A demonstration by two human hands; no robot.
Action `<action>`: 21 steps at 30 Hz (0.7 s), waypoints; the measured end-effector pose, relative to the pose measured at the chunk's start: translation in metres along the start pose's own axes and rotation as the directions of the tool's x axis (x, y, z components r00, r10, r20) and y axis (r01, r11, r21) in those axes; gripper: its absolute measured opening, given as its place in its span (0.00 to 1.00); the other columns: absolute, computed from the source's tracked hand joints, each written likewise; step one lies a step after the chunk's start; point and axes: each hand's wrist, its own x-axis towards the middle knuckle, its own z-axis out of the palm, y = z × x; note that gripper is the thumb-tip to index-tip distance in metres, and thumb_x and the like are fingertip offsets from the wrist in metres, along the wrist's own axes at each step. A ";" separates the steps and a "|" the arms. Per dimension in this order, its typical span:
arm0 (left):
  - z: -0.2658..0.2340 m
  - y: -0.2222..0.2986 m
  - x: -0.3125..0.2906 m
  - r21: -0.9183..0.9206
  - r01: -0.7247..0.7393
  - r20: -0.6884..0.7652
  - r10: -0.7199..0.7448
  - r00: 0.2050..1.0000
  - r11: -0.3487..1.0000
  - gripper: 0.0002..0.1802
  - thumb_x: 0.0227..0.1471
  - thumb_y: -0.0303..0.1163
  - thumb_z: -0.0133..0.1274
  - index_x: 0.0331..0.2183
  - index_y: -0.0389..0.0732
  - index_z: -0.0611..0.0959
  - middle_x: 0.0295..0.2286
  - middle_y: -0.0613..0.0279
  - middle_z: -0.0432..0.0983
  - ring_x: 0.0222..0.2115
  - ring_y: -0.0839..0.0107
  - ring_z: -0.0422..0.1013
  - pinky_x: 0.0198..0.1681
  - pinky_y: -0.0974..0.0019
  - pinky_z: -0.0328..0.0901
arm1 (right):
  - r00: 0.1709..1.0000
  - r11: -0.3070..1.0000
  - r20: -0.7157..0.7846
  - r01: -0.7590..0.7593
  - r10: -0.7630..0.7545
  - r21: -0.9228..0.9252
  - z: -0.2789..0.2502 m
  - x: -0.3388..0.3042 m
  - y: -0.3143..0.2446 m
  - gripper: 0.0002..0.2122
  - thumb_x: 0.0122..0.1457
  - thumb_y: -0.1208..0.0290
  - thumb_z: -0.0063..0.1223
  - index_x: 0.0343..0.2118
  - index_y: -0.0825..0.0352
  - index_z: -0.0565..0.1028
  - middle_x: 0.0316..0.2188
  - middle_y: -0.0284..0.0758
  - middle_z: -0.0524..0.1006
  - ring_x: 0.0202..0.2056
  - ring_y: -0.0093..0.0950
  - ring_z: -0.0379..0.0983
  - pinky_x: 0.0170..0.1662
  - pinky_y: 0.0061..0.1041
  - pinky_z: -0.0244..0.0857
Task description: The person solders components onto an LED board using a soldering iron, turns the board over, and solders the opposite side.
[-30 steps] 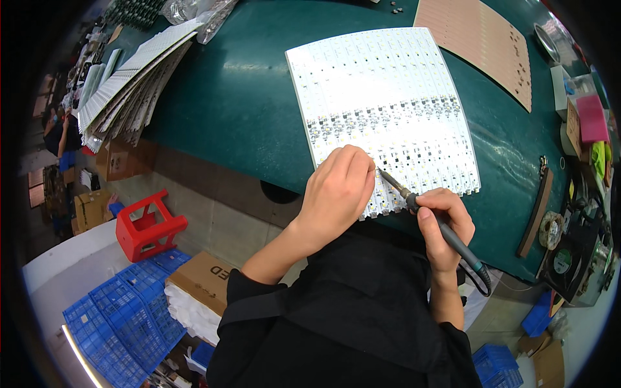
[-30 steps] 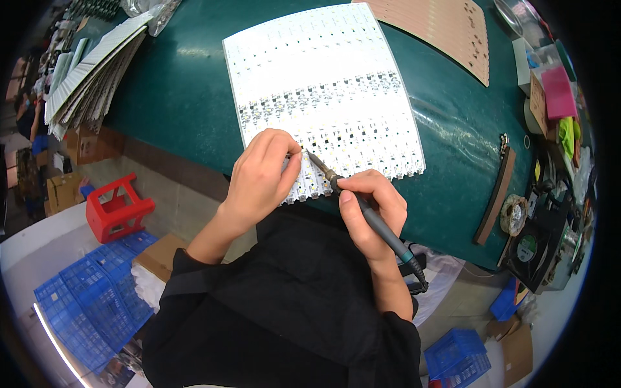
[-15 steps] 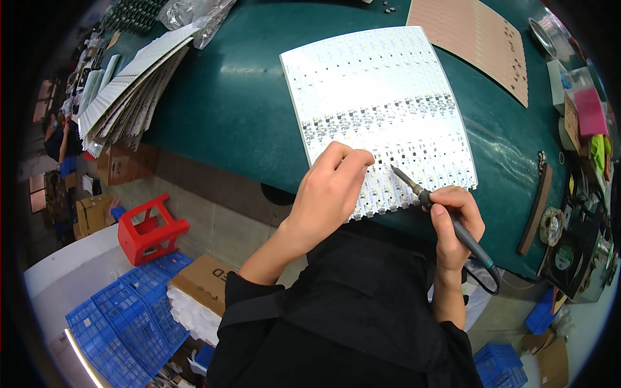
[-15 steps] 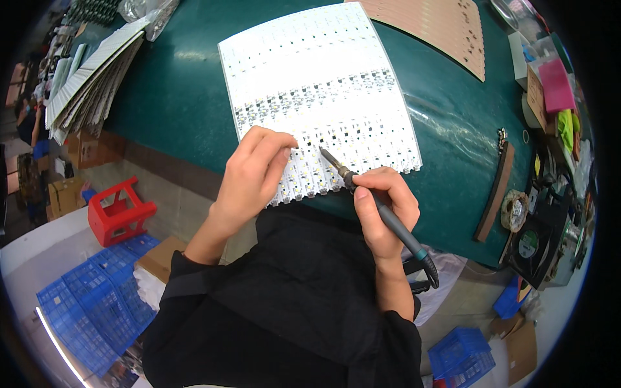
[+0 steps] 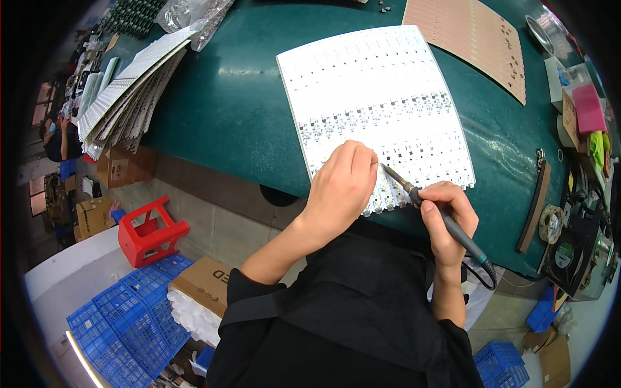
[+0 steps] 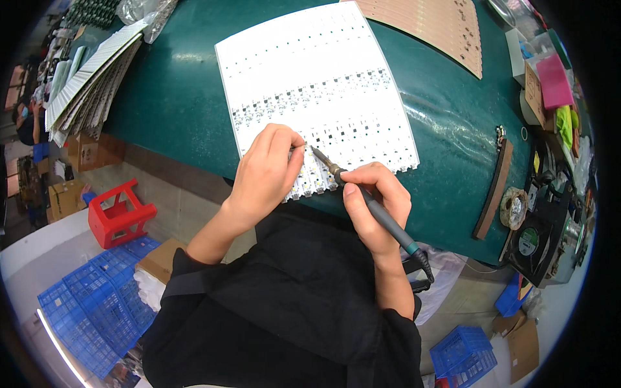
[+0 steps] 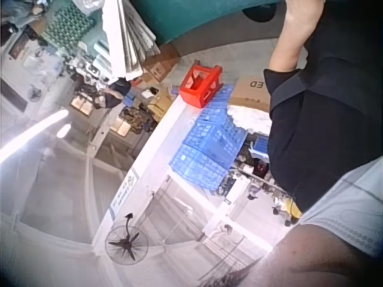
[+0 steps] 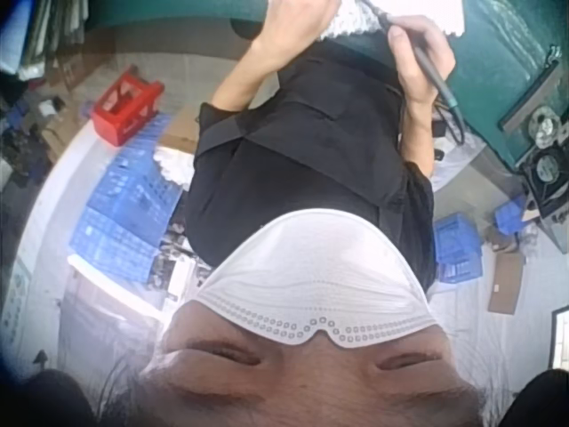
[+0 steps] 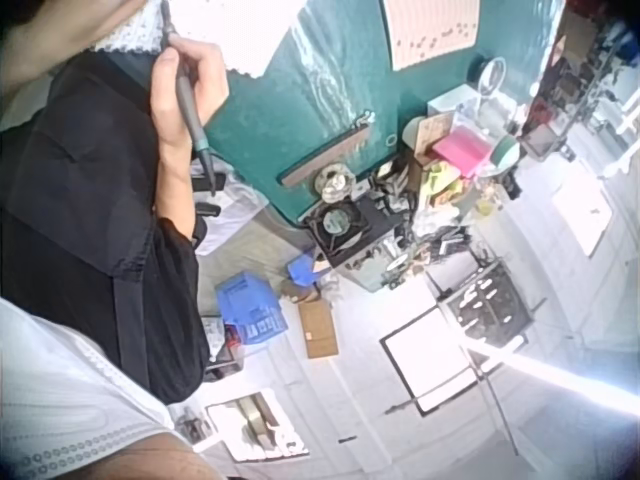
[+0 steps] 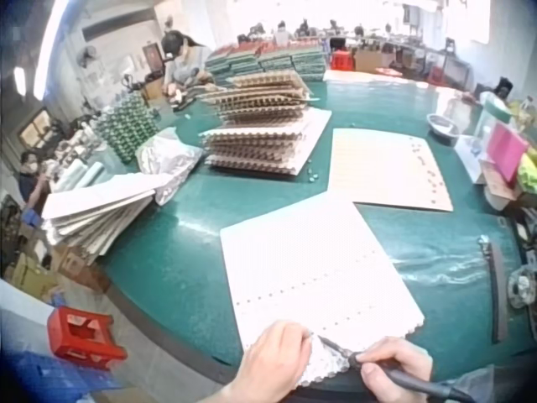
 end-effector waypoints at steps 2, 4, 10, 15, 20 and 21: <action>0.000 0.001 0.001 0.056 -0.024 -0.009 0.024 1.000 0.998 0.07 0.48 0.20 0.56 0.32 0.37 0.75 0.30 0.58 0.71 0.30 0.58 0.72 0.33 0.60 0.67 | 1.000 1.000 0.003 0.004 -0.004 -0.008 0.000 0.000 -0.001 0.04 0.51 0.81 0.54 0.31 0.73 0.76 0.24 0.33 0.74 0.24 0.17 0.64 0.28 0.17 0.56; -0.006 -0.001 0.004 0.040 -0.028 -0.006 0.028 1.000 0.999 0.07 0.49 0.21 0.56 0.32 0.37 0.75 0.29 0.58 0.72 0.30 0.59 0.72 0.32 0.60 0.67 | 1.000 1.000 0.005 0.008 -0.008 -0.017 -0.001 -0.001 0.001 0.04 0.51 0.81 0.54 0.31 0.74 0.76 0.24 0.33 0.74 0.24 0.17 0.64 0.28 0.17 0.56; -0.014 0.006 0.007 -0.152 0.129 0.046 -0.124 0.991 0.980 0.06 0.51 0.20 0.54 0.34 0.36 0.74 0.30 0.55 0.71 0.29 0.59 0.72 0.33 0.62 0.67 | 0.993 0.996 -0.096 0.075 -0.070 0.045 -0.014 -0.002 0.007 0.04 0.52 0.82 0.53 0.31 0.74 0.76 0.27 0.35 0.74 0.26 0.18 0.65 0.30 0.17 0.57; 0.001 0.005 0.008 -0.145 -0.004 0.030 0.009 1.000 0.989 0.08 0.51 0.19 0.52 0.35 0.35 0.73 0.31 0.53 0.70 0.31 0.57 0.71 0.35 0.61 0.67 | 0.996 0.999 -0.082 0.026 -0.022 0.046 -0.012 -0.001 0.001 0.04 0.52 0.82 0.53 0.31 0.74 0.76 0.25 0.34 0.73 0.25 0.18 0.65 0.29 0.17 0.56; 0.008 0.005 0.009 -0.046 -0.011 0.057 0.013 0.998 0.999 0.09 0.49 0.19 0.54 0.34 0.35 0.72 0.31 0.53 0.69 0.31 0.55 0.71 0.34 0.58 0.67 | 0.998 0.999 -0.056 0.033 -0.032 0.009 -0.011 0.002 0.002 0.04 0.52 0.83 0.53 0.31 0.74 0.76 0.25 0.33 0.73 0.24 0.17 0.64 0.28 0.17 0.56; 0.008 0.006 0.009 -0.047 -0.011 0.059 0.014 0.998 0.999 0.09 0.49 0.19 0.54 0.34 0.35 0.72 0.31 0.53 0.69 0.31 0.55 0.71 0.34 0.58 0.67 | 0.998 0.999 -0.057 0.031 -0.031 0.009 -0.012 0.002 0.002 0.04 0.52 0.83 0.53 0.31 0.74 0.76 0.25 0.33 0.73 0.24 0.17 0.64 0.28 0.17 0.56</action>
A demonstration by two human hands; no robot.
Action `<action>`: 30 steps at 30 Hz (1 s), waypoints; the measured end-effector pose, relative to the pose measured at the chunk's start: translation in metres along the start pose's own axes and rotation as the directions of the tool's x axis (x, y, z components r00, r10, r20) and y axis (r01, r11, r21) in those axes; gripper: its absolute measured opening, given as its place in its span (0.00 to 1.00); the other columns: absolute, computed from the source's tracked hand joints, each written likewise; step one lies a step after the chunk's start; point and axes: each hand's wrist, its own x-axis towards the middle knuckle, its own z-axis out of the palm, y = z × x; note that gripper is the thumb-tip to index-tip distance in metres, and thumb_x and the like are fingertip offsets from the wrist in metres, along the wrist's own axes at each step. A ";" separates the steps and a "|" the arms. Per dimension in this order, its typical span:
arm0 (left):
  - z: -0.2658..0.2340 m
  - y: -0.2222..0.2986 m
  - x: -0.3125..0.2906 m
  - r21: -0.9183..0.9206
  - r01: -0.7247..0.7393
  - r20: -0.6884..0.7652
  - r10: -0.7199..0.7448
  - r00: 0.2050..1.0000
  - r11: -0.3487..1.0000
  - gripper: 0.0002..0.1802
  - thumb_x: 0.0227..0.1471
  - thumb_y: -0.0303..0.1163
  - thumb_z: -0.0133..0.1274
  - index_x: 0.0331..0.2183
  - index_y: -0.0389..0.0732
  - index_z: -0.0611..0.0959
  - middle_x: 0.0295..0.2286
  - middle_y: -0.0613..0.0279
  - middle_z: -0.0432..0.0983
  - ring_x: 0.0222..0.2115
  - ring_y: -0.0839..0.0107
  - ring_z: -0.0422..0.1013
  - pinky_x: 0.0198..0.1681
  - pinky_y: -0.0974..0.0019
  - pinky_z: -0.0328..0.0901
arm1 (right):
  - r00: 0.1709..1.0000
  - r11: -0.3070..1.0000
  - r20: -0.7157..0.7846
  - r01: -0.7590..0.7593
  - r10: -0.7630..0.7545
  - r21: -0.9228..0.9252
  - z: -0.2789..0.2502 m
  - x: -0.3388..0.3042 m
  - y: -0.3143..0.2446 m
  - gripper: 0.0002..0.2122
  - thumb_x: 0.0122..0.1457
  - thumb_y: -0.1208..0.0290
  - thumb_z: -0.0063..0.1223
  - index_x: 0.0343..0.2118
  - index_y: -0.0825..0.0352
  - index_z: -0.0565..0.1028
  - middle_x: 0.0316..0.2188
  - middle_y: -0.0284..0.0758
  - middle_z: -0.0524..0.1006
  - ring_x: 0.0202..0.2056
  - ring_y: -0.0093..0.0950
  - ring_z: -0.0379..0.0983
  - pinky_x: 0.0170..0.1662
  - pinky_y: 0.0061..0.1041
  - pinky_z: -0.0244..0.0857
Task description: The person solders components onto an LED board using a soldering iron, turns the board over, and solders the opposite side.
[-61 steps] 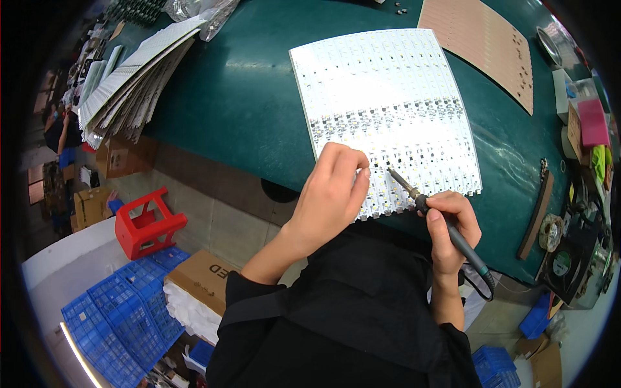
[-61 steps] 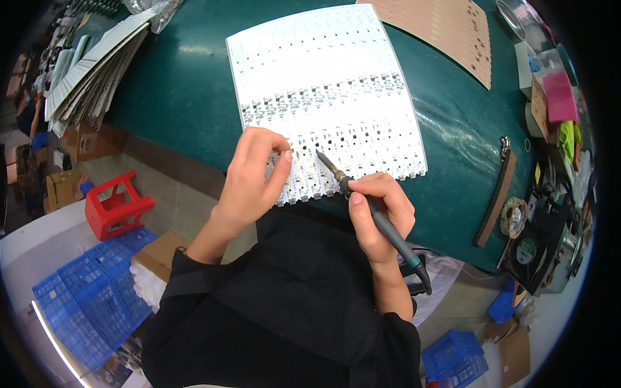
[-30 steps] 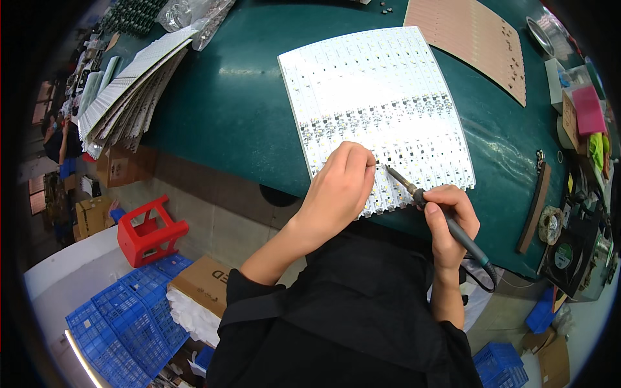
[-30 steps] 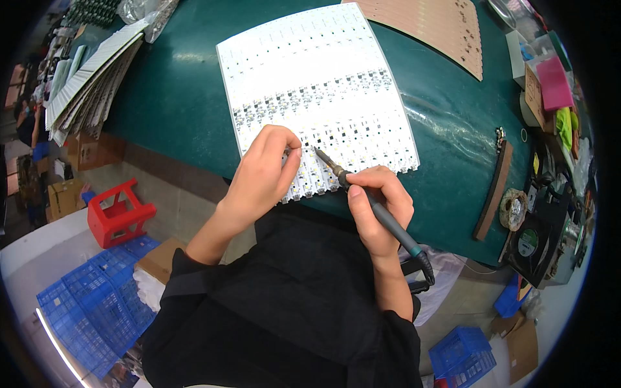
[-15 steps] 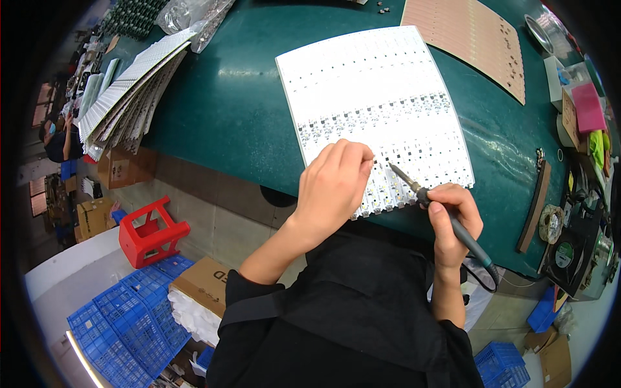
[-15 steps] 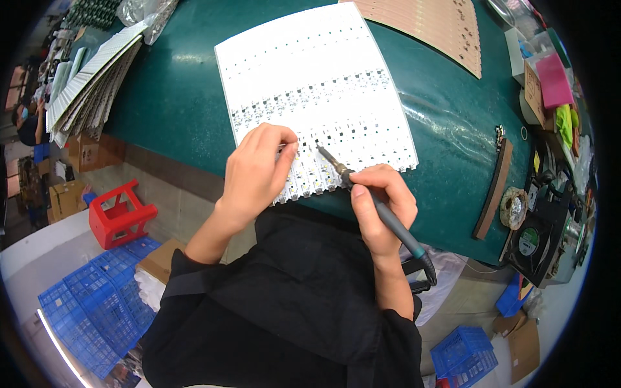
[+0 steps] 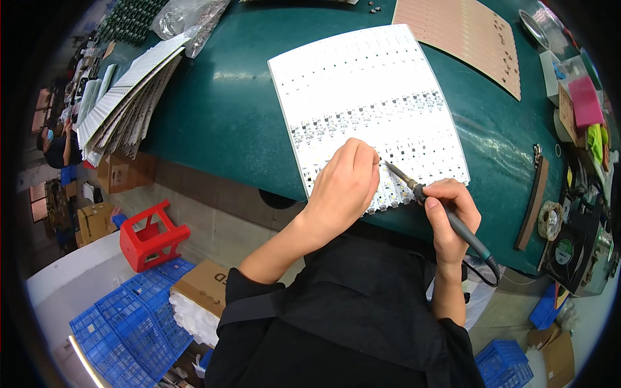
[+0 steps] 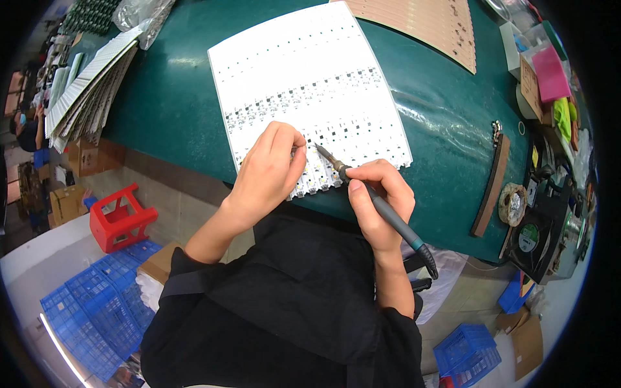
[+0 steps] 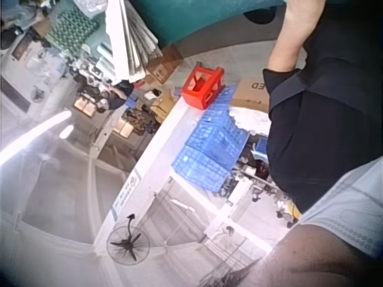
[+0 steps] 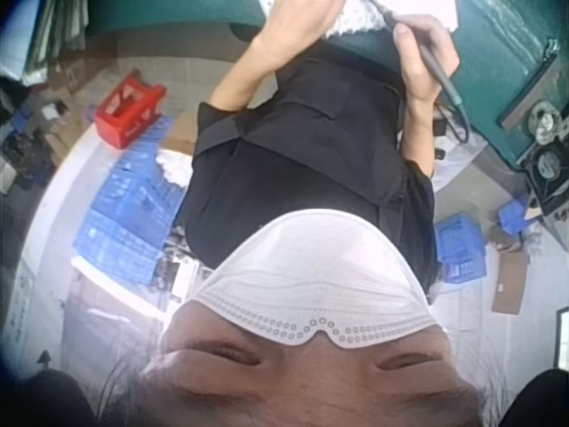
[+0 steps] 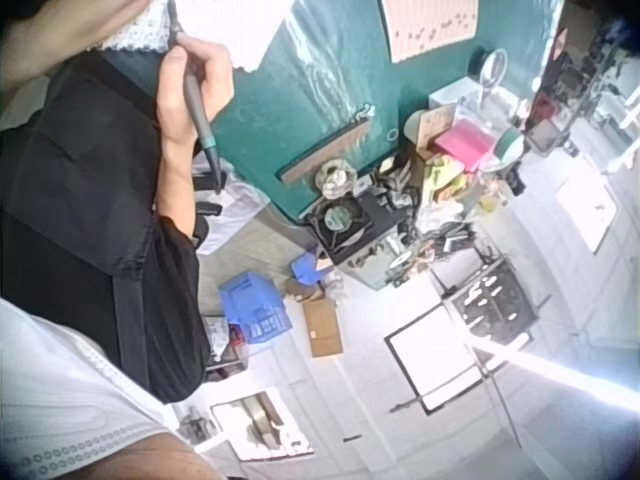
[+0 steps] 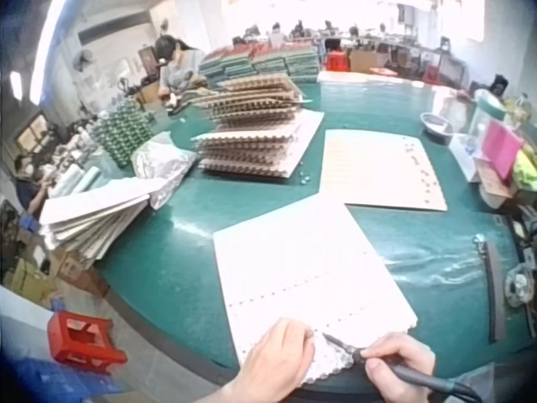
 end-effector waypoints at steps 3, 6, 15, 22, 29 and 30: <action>0.000 0.002 0.001 0.031 0.002 -0.003 -0.002 1.000 1.000 0.09 0.48 0.19 0.54 0.33 0.36 0.73 0.30 0.54 0.69 0.31 0.55 0.71 0.33 0.58 0.67 | 0.999 1.000 0.035 -0.008 0.008 0.011 -0.002 0.002 -0.001 0.04 0.52 0.83 0.53 0.31 0.74 0.76 0.25 0.33 0.73 0.24 0.17 0.65 0.28 0.17 0.57; 0.004 0.004 0.003 0.063 0.014 -0.009 -0.013 1.000 0.998 0.08 0.48 0.20 0.55 0.32 0.36 0.73 0.29 0.55 0.69 0.30 0.56 0.72 0.33 0.59 0.67 | 0.998 1.000 0.051 -0.022 0.021 0.009 -0.005 0.004 -0.001 0.05 0.51 0.83 0.53 0.31 0.74 0.76 0.25 0.33 0.74 0.24 0.17 0.65 0.28 0.17 0.57; -0.013 0.009 0.006 -0.012 0.132 0.012 -0.132 0.991 0.991 0.06 0.51 0.23 0.55 0.33 0.37 0.76 0.28 0.58 0.72 0.28 0.60 0.73 0.30 0.62 0.67 | 0.995 0.996 -0.069 0.075 -0.072 0.038 -0.012 0.003 0.007 0.04 0.51 0.82 0.53 0.31 0.74 0.76 0.24 0.34 0.73 0.24 0.18 0.64 0.27 0.17 0.55; 0.002 0.005 0.010 -0.111 0.015 -0.009 -0.016 1.000 0.994 0.06 0.50 0.20 0.54 0.33 0.36 0.74 0.28 0.55 0.70 0.30 0.58 0.71 0.33 0.60 0.66 | 0.999 0.997 -0.036 0.038 -0.036 0.064 -0.017 0.008 0.003 0.04 0.51 0.82 0.52 0.30 0.74 0.75 0.23 0.33 0.73 0.23 0.17 0.63 0.27 0.16 0.54; 0.008 0.006 0.014 0.036 -0.055 0.001 0.055 0.998 0.998 0.08 0.45 0.19 0.56 0.30 0.37 0.74 0.28 0.57 0.70 0.30 0.58 0.71 0.32 0.60 0.66 | 1.000 0.999 0.009 0.023 -0.023 0.046 -0.016 0.010 0.009 0.04 0.49 0.83 0.52 0.29 0.74 0.75 0.23 0.34 0.73 0.23 0.18 0.64 0.27 0.17 0.55; 0.008 0.006 0.015 0.035 -0.056 0.001 0.056 0.998 0.998 0.08 0.45 0.19 0.56 0.30 0.37 0.74 0.28 0.57 0.70 0.30 0.58 0.71 0.32 0.60 0.66 | 0.999 0.999 0.019 0.025 -0.025 0.040 -0.017 0.010 0.010 0.04 0.49 0.83 0.52 0.29 0.74 0.75 0.23 0.34 0.73 0.23 0.18 0.64 0.27 0.17 0.55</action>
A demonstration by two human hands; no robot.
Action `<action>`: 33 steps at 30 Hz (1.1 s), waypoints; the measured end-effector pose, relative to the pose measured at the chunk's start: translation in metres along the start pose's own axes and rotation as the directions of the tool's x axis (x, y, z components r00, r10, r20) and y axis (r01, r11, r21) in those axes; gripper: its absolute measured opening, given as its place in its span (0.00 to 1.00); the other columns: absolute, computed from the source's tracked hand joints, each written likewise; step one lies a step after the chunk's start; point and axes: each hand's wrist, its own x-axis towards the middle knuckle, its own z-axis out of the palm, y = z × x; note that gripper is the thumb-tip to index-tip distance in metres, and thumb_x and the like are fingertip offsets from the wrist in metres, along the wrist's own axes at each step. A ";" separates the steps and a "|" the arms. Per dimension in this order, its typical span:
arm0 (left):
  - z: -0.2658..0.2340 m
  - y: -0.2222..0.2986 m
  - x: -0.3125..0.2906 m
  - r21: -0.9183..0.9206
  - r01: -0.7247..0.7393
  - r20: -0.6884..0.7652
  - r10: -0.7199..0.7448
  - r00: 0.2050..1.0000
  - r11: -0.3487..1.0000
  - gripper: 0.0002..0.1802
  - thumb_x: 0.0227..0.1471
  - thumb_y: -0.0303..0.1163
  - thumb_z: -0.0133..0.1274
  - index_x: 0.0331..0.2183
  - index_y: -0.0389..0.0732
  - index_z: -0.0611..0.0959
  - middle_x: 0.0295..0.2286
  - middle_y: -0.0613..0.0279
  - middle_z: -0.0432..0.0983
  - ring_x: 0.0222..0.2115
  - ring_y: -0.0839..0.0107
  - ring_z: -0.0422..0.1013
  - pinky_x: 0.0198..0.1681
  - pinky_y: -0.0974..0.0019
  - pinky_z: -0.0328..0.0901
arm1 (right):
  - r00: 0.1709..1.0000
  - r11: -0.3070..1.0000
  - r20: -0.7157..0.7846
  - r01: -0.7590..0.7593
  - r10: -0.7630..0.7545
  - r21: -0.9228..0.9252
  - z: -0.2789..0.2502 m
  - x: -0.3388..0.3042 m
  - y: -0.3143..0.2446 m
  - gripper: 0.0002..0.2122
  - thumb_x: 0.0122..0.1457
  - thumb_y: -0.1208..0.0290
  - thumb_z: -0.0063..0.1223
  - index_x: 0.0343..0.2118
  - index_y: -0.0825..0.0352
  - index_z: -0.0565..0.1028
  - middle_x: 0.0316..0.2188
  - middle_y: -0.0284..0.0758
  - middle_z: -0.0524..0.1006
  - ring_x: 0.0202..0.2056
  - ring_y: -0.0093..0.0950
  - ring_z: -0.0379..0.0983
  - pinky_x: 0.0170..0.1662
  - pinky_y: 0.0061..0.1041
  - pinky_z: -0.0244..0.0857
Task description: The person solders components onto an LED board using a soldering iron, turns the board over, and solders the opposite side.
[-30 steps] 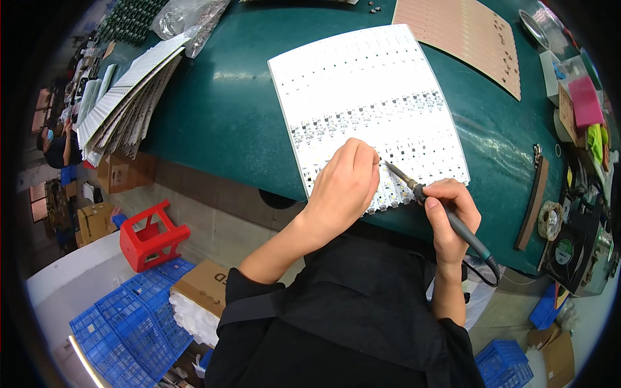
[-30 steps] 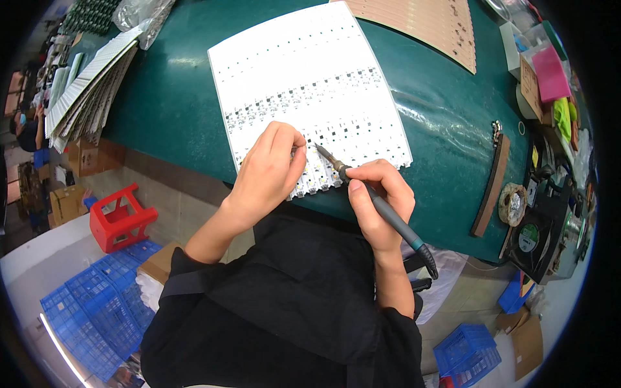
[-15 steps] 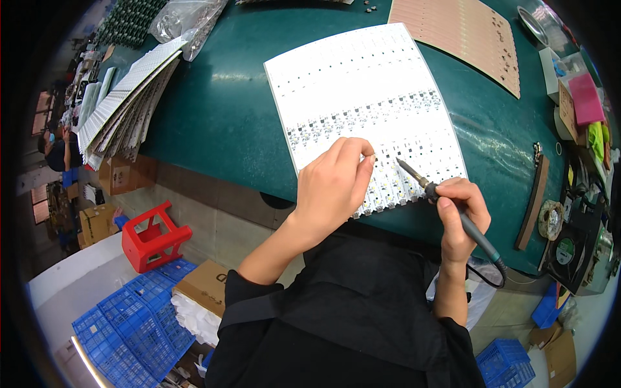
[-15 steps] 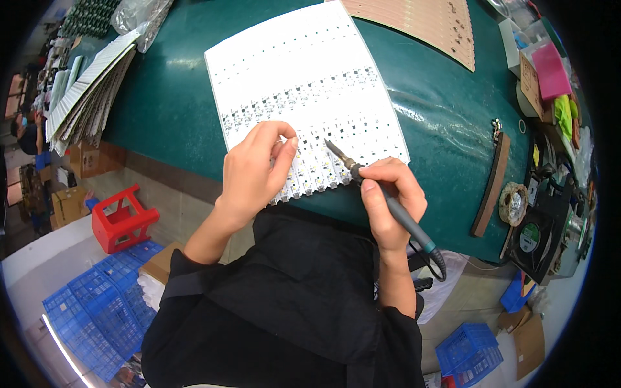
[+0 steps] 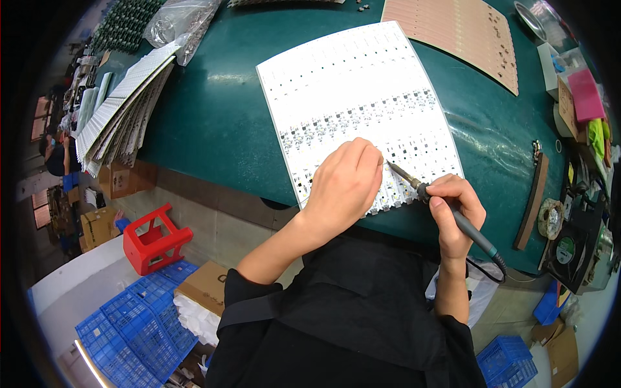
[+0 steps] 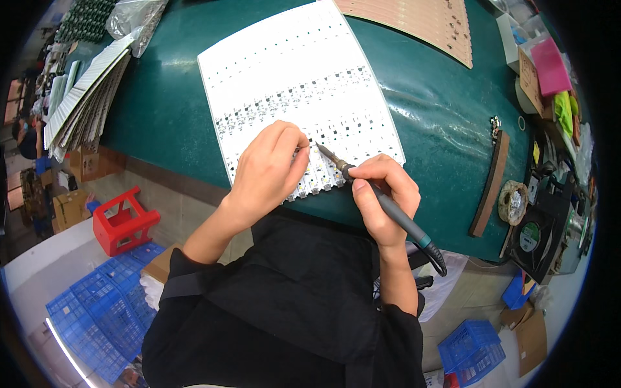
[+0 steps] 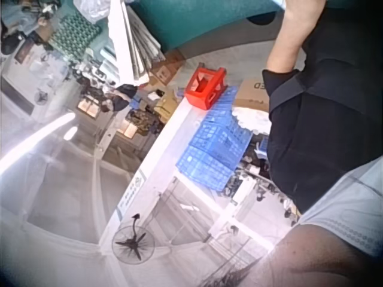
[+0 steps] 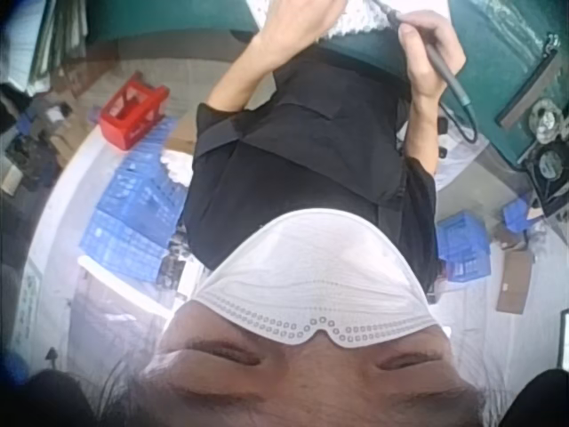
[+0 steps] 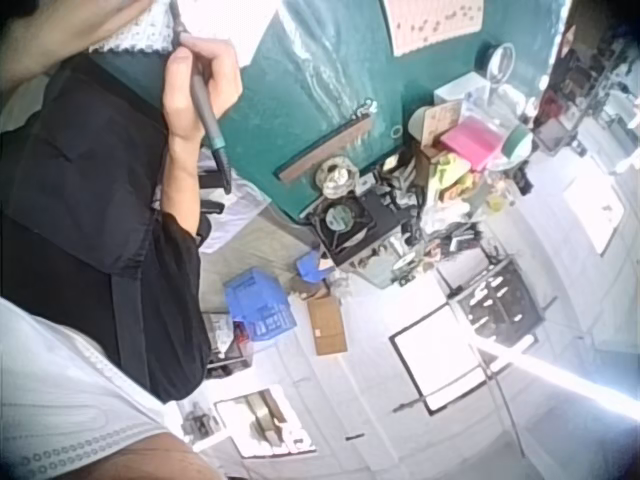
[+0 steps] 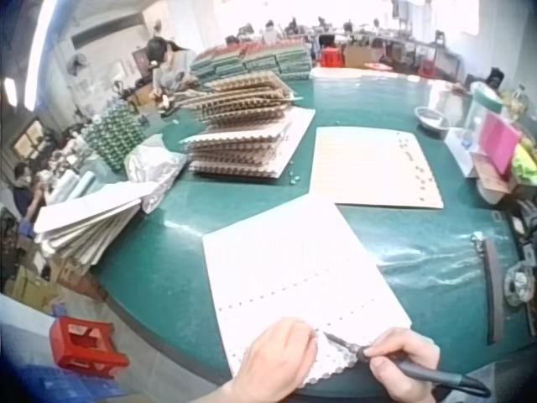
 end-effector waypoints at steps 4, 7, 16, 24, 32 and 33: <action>-0.001 0.003 0.004 0.057 -0.034 0.006 0.034 0.999 0.998 0.07 0.45 0.19 0.56 0.29 0.38 0.75 0.28 0.58 0.71 0.29 0.58 0.71 0.32 0.60 0.66 | 0.999 1.000 0.038 -0.005 0.005 0.002 -0.005 0.005 -0.003 0.04 0.49 0.84 0.52 0.29 0.74 0.75 0.23 0.34 0.73 0.23 0.18 0.64 0.27 0.18 0.55; -0.008 0.003 0.004 -0.011 0.019 0.056 -0.018 0.998 1.000 0.07 0.46 0.20 0.56 0.29 0.37 0.75 0.28 0.58 0.70 0.30 0.58 0.71 0.32 0.61 0.66 | 0.998 0.999 0.055 -0.028 0.029 -0.022 -0.007 0.006 -0.003 0.04 0.49 0.83 0.51 0.29 0.74 0.75 0.23 0.35 0.74 0.23 0.18 0.64 0.28 0.18 0.56; -0.004 0.005 0.010 -0.157 0.096 0.123 -0.077 0.989 0.983 0.06 0.50 0.22 0.54 0.32 0.37 0.73 0.30 0.55 0.70 0.29 0.58 0.71 0.31 0.61 0.67 | 0.998 0.998 -0.021 0.061 -0.060 0.028 -0.021 0.010 0.002 0.04 0.49 0.83 0.50 0.29 0.75 0.75 0.22 0.35 0.72 0.23 0.18 0.64 0.26 0.17 0.55; 0.010 0.006 0.015 0.057 -0.051 0.065 0.048 0.997 0.997 0.07 0.47 0.21 0.56 0.29 0.38 0.74 0.28 0.59 0.70 0.26 0.59 0.72 0.28 0.60 0.67 | 1.000 0.999 -0.017 -0.012 0.012 0.032 -0.016 0.011 0.001 0.04 0.48 0.83 0.51 0.29 0.75 0.75 0.22 0.35 0.73 0.23 0.18 0.64 0.27 0.17 0.55; 0.009 0.006 0.014 0.123 -0.117 0.101 0.105 0.989 0.985 0.06 0.46 0.20 0.56 0.30 0.38 0.76 0.29 0.59 0.72 0.29 0.60 0.72 0.31 0.61 0.68 | 0.999 1.000 0.042 0.005 -0.005 0.001 -0.022 0.014 0.001 0.04 0.48 0.83 0.51 0.28 0.74 0.75 0.23 0.35 0.74 0.23 0.18 0.64 0.27 0.17 0.55; 0.007 0.006 0.013 0.125 -0.118 0.102 0.105 0.989 0.985 0.06 0.46 0.20 0.56 0.30 0.38 0.76 0.29 0.59 0.72 0.29 0.60 0.72 0.31 0.61 0.68 | 1.000 1.000 0.026 0.014 -0.014 0.006 -0.023 0.015 0.001 0.04 0.48 0.83 0.51 0.28 0.74 0.75 0.23 0.35 0.73 0.23 0.18 0.64 0.27 0.17 0.55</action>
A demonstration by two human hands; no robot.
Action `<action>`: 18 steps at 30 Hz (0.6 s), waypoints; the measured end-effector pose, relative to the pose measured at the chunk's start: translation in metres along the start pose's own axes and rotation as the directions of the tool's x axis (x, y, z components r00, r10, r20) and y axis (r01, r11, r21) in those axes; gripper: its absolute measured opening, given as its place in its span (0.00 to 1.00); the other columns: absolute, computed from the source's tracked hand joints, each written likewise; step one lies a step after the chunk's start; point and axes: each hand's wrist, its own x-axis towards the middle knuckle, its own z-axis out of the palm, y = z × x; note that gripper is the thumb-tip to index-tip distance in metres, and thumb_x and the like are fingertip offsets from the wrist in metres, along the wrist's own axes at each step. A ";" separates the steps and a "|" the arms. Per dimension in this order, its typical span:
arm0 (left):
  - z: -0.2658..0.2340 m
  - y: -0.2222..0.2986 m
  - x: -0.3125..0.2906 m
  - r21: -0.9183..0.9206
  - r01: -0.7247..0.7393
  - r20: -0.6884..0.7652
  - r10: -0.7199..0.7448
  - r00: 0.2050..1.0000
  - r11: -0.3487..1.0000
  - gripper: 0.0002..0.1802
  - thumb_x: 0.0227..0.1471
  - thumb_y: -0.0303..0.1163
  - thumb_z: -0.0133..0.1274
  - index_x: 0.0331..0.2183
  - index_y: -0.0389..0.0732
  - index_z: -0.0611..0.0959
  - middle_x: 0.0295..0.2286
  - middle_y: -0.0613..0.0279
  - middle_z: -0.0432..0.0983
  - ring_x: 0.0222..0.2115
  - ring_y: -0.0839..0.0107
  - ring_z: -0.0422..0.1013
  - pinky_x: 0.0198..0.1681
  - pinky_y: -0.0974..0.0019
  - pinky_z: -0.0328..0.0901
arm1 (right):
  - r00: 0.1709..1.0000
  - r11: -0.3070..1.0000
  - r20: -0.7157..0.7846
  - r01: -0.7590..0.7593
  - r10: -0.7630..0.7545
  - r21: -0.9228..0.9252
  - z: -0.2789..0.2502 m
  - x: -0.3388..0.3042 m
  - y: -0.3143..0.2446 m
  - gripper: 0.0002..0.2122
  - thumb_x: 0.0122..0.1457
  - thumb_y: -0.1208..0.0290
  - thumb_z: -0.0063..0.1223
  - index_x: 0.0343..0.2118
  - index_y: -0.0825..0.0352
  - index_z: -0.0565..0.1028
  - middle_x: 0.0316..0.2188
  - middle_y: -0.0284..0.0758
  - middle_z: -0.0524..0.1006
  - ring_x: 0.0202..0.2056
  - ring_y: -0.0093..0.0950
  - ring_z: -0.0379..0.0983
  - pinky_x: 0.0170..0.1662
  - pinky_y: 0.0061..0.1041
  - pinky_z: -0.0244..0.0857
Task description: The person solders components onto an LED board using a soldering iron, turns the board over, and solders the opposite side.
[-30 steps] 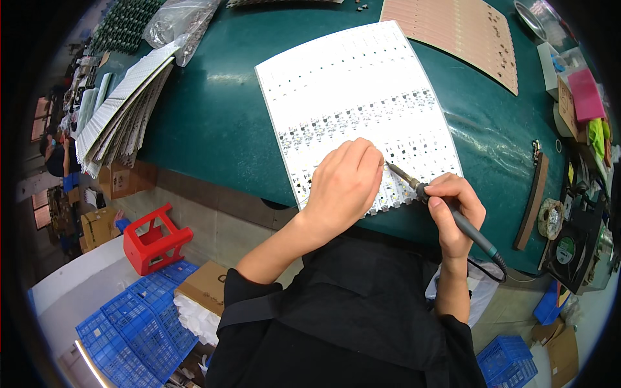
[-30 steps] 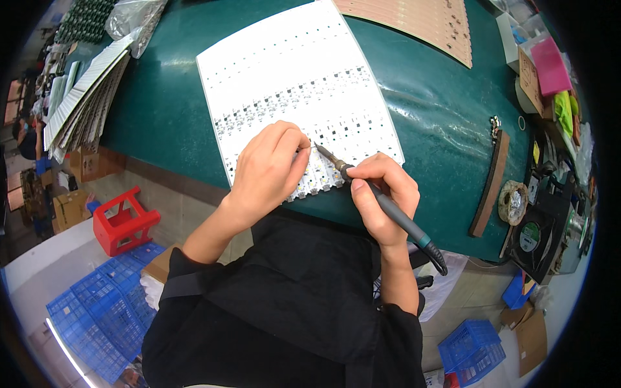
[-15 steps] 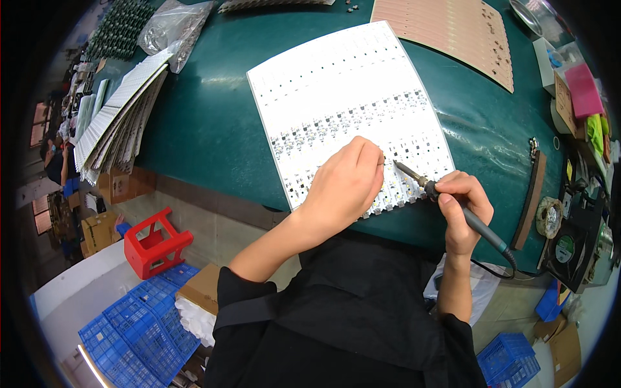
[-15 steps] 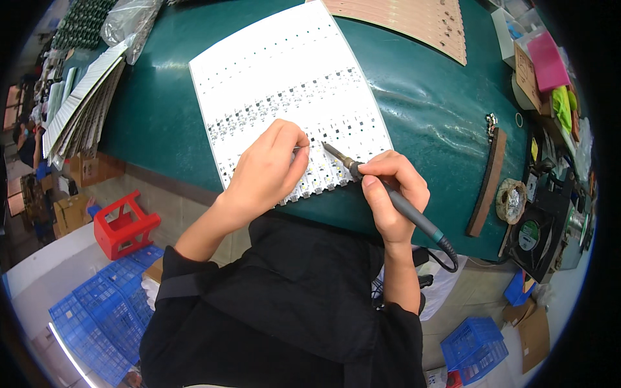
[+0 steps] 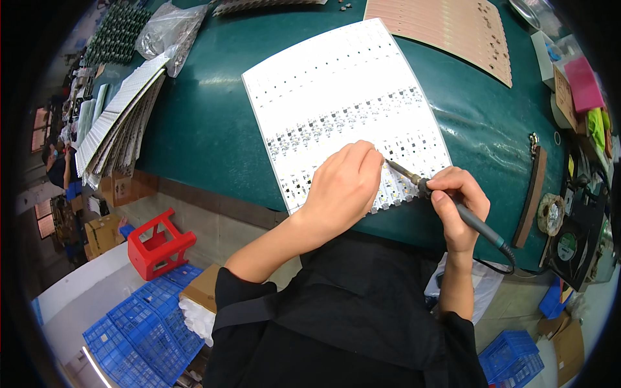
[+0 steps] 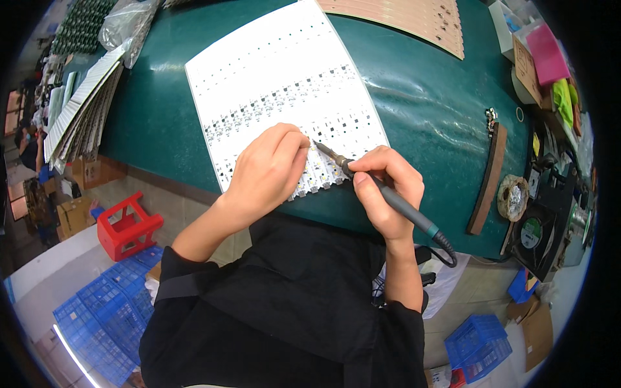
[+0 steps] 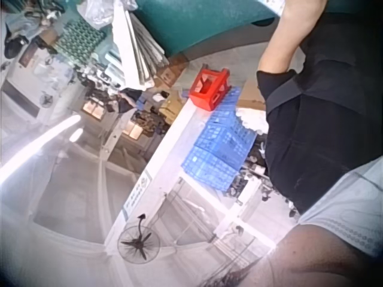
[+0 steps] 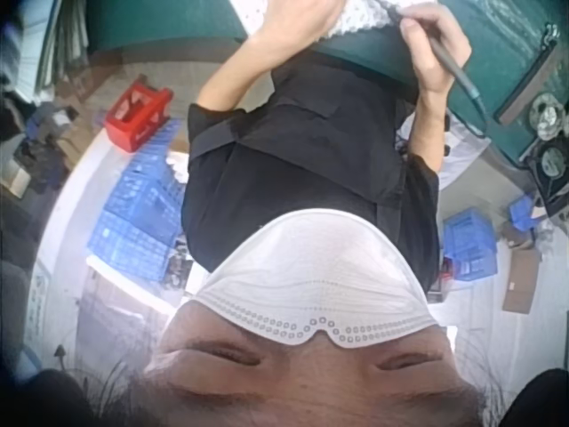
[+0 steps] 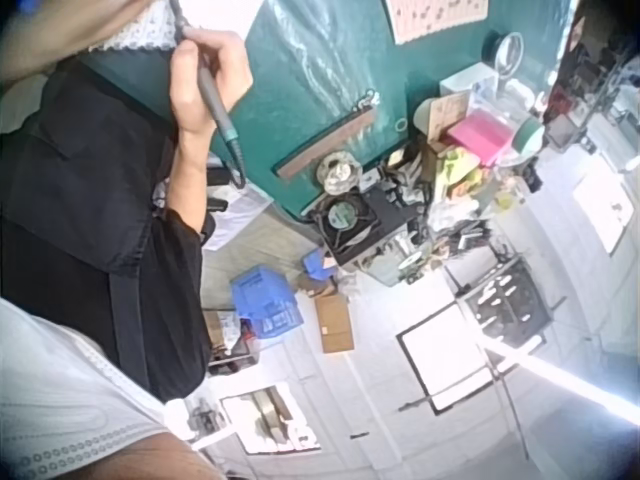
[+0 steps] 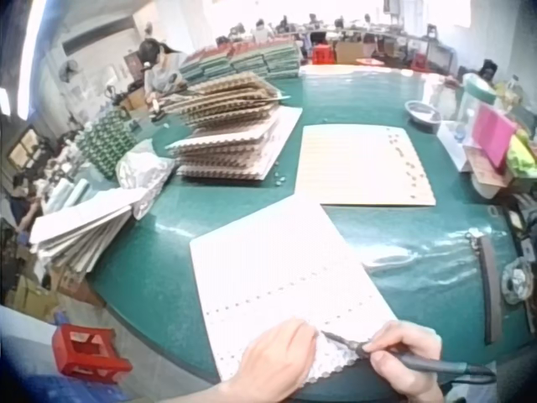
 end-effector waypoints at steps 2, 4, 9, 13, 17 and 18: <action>-0.004 0.001 -0.001 -0.109 0.000 -0.047 -0.005 0.999 0.994 0.06 0.47 0.20 0.55 0.32 0.36 0.77 0.30 0.58 0.73 0.31 0.58 0.73 0.33 0.62 0.68 | 1.000 1.000 -0.019 0.011 -0.011 0.003 -0.002 0.002 0.000 0.04 0.49 0.83 0.50 0.28 0.75 0.75 0.23 0.36 0.73 0.22 0.18 0.64 0.26 0.17 0.55; -0.012 -0.003 0.000 -0.176 0.032 0.007 -0.031 0.999 0.984 0.06 0.48 0.20 0.55 0.32 0.36 0.77 0.30 0.57 0.73 0.31 0.58 0.73 0.34 0.62 0.68 | 0.996 0.997 -0.059 0.064 -0.062 0.033 -0.009 0.005 0.000 0.04 0.49 0.83 0.50 0.29 0.75 0.74 0.23 0.36 0.73 0.22 0.18 0.64 0.25 0.17 0.56; -0.021 0.002 0.008 -0.234 0.208 0.166 -0.171 0.971 0.950 0.06 0.51 0.21 0.53 0.34 0.35 0.76 0.32 0.55 0.73 0.34 0.57 0.73 0.36 0.62 0.68 | 0.997 0.997 -0.038 0.063 -0.061 0.036 -0.018 0.007 0.003 0.04 0.49 0.84 0.50 0.29 0.76 0.74 0.23 0.36 0.73 0.22 0.18 0.65 0.25 0.16 0.56; -0.001 0.000 0.013 -0.300 0.157 0.067 -0.144 0.987 0.941 0.07 0.51 0.22 0.54 0.34 0.36 0.74 0.30 0.54 0.71 0.32 0.57 0.72 0.35 0.62 0.67 | 0.999 0.999 -0.023 0.042 -0.041 0.025 -0.014 0.007 0.005 0.04 0.48 0.84 0.50 0.28 0.75 0.75 0.23 0.36 0.73 0.22 0.18 0.65 0.25 0.16 0.56; 0.006 -0.001 0.016 -0.237 0.071 0.026 -0.067 0.997 0.969 0.07 0.50 0.22 0.54 0.32 0.37 0.73 0.29 0.55 0.71 0.31 0.57 0.71 0.33 0.61 0.67 | 1.000 0.999 -0.026 0.017 -0.016 0.035 -0.013 0.008 0.005 0.04 0.47 0.83 0.51 0.28 0.75 0.75 0.22 0.36 0.73 0.22 0.18 0.64 0.25 0.17 0.55; 0.006 -0.001 0.016 -0.238 0.071 0.028 -0.066 0.997 0.969 0.07 0.50 0.22 0.54 0.32 0.37 0.73 0.29 0.55 0.71 0.31 0.57 0.71 0.33 0.61 0.67 | 1.000 0.999 -0.028 0.015 -0.014 0.035 -0.013 0.008 0.006 0.04 0.47 0.83 0.51 0.28 0.75 0.75 0.22 0.36 0.73 0.22 0.18 0.64 0.25 0.17 0.55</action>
